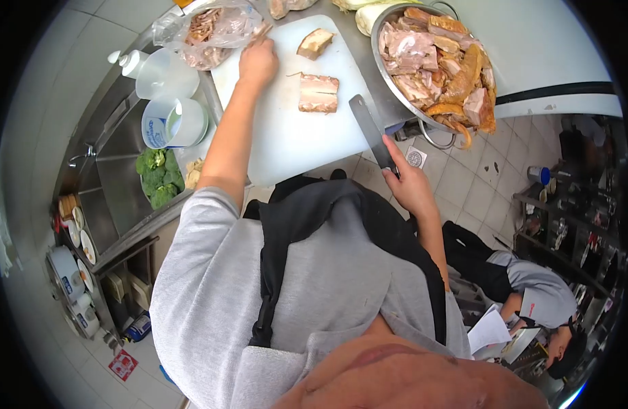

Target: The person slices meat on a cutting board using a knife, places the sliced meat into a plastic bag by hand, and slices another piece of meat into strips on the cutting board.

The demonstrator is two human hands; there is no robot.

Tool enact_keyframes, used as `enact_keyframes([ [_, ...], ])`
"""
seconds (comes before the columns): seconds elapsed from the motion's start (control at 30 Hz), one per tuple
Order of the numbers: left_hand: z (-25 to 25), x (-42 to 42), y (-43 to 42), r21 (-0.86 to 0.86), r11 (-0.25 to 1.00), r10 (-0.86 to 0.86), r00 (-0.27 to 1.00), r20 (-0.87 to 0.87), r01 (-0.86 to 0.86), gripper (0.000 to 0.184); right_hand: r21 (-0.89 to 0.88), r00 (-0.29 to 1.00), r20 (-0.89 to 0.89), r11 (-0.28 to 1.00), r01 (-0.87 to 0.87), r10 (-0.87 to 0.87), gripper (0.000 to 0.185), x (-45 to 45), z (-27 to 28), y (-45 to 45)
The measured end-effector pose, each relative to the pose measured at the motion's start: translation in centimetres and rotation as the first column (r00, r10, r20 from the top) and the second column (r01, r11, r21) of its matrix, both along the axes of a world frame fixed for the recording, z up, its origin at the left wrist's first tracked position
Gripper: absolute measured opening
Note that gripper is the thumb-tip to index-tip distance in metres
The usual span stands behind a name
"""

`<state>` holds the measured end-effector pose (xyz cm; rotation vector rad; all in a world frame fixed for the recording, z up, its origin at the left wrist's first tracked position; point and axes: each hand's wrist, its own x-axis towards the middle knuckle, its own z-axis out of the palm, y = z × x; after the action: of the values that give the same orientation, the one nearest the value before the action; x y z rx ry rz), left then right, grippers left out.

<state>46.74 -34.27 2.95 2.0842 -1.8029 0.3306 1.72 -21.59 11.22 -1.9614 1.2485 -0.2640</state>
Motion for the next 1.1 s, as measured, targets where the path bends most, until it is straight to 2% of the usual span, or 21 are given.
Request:
enact_keyframes([
  [0.07, 2.1, -0.2, 0.2, 0.178, 0.984, 0.032, 0.990, -0.136, -0.007, 0.033, 0.001, 1.000, -0.016, 1.000, 0.005, -0.005, 0.081, 0.3, 0.2, 0.4],
  [0.1, 1.9, -0.4, 0.5, 0.094, 0.995, -0.017, 0.991, -0.132, 0.029, 0.036, 0.008, 1.000, -0.004, 1.000, 0.011, -0.011, 0.081, 0.4, 0.3, 0.5],
  [0.13, 2.4, -1.2, 1.2, 0.097, 0.995, -0.019, 0.991, -0.136, 0.032, 0.036, 0.016, 1.000, -0.001, 1.000, 0.016, -0.016, 0.081, 0.4, 0.2, 0.5],
  [0.2, 3.8, -4.1, 3.6, 0.105, 0.987, -0.070, 0.906, -0.418, 0.125, 0.039, -0.003, 1.000, 0.023, 1.000, 0.011, -0.011, 0.080, 0.4, -0.4, 0.5],
  [0.23, 3.8, -5.1, 4.7, 0.117, 0.976, -0.113, 0.882, -0.457, 0.186, 0.044, -0.004, 1.000, 0.026, 1.000, 0.010, -0.010, 0.080, 0.3, -0.6, 0.6],
  [0.27, 3.6, -5.9, 5.1, 0.134, 0.972, -0.109, 0.876, -0.469, 0.192, 0.044, -0.005, 1.000, 0.029, 1.000, 0.009, -0.009, 0.079, 0.3, -0.7, 0.7],
  [0.33, 3.3, -6.9, 5.7, 0.112, 0.951, -0.210, 0.865, -0.456, 0.290, 0.043, -0.033, 1.000, 0.020, 0.999, -0.011, 0.011, 0.078, 0.3, -0.6, 0.5],
  [0.4, 3.1, -7.2, 5.4, 0.137, 0.945, -0.212, 0.875, -0.436, 0.297, 0.050, -0.058, 0.999, 0.024, 0.998, -0.025, 0.027, 0.077, 0.4, -0.7, 0.3],
  [0.47, 3.3, -7.3, 5.0, 0.302, 0.919, -0.144, 0.928, -0.343, 0.254, 0.059, -0.055, 0.999, -0.020, 0.998, -0.039, 0.038, 0.077, 0.5, -0.6, 0.0],
  [0.5, 2.7, -7.0, 4.6, 0.377, 0.892, -0.106, 0.926, -0.363, 0.250, 0.065, -0.055, 0.998, -0.037, 0.997, -0.046, 0.044, 0.077, 0.5, -0.6, -0.1],
  [0.53, 3.1, -7.0, 4.8, 0.379, 0.891, -0.104, 0.926, -0.364, 0.249, 0.065, -0.055, 0.997, -0.055, 0.997, -0.053, 0.050, 0.077, 0.5, -0.7, -0.1],
  [0.6, 3.9, -6.9, 4.9, 0.489, 0.823, -0.050, 0.895, -0.443, 0.288, 0.061, -0.079, 0.998, -0.037, 0.995, -0.056, 0.053, 0.078, 0.7, -0.7, -0.1],
  [0.73, 2.8, -7.1, 6.6, 0.395, 0.871, -0.101, 0.894, -0.437, 0.292, 0.053, -0.097, 0.999, -0.022, 0.994, -0.051, 0.049, 0.078, 0.8, -0.9, 0.3],
  [0.8, 2.9, -7.1, 7.2, 0.411, 0.863, 0.057, 0.753, -0.656, 0.293, 0.047, -0.123, 0.998, -0.030, 0.990, -0.066, 0.063, 0.078, 0.8, -0.6, 0.2],
  [0.83, 2.6, -6.8, 7.6, 0.415, 0.861, 0.057, 0.754, -0.654, 0.295, 0.047, -0.101, 0.997, -0.049, 0.992, -0.071, 0.066, 0.078, 0.8, -0.5, 0.2],
  [0.9, 2.3, -6.0, 8.2, 0.301, 0.905, 0.098, 0.540, -0.836, 0.301, 0.045, -0.085, 0.996, -0.062, 0.994, -0.072, 0.067, 0.078, 0.8, -0.3, 0.0],
  [0.93, 2.5, -5.8, 8.3, 0.302, 0.905, 0.099, 0.543, -0.834, 0.299, 0.045, -0.068, 0.994, -0.078, 0.995, -0.077, 0.072, 0.078, 0.8, -0.2, -0.1],
  [1.0, 2.9, -5.3, 8.6, 0.217, 0.949, 0.165, 0.226, -0.960, 0.227, 0.046, -0.060, 0.994, -0.080, 0.995, -0.080, 0.076, 0.078, 0.7, -0.1, -0.2],
  [1.03, 3.0, -4.9, 8.6, 0.229, 0.956, 0.172, 0.286, -0.943, 0.183, 0.047, -0.053, 0.993, -0.084, 0.995, -0.082, 0.077, 0.078, 0.7, -0.1, -0.3],
  [1.07, 2.9, -4.9, 8.8, 0.231, 0.956, 0.172, 0.289, -0.942, 0.182, 0.047, -0.053, 0.994, -0.081, 0.995, -0.081, 0.077, 0.078, 0.7, -0.1, -0.3],
  [1.1, 2.7, -4.9, 9.1, 0.098, 0.995, 0.041, 0.770, -0.637, 0.027, 0.049, -0.050, 0.993, -0.091, 0.995, -0.083, 0.078, 0.078, 0.7, -0.1, -0.3],
])
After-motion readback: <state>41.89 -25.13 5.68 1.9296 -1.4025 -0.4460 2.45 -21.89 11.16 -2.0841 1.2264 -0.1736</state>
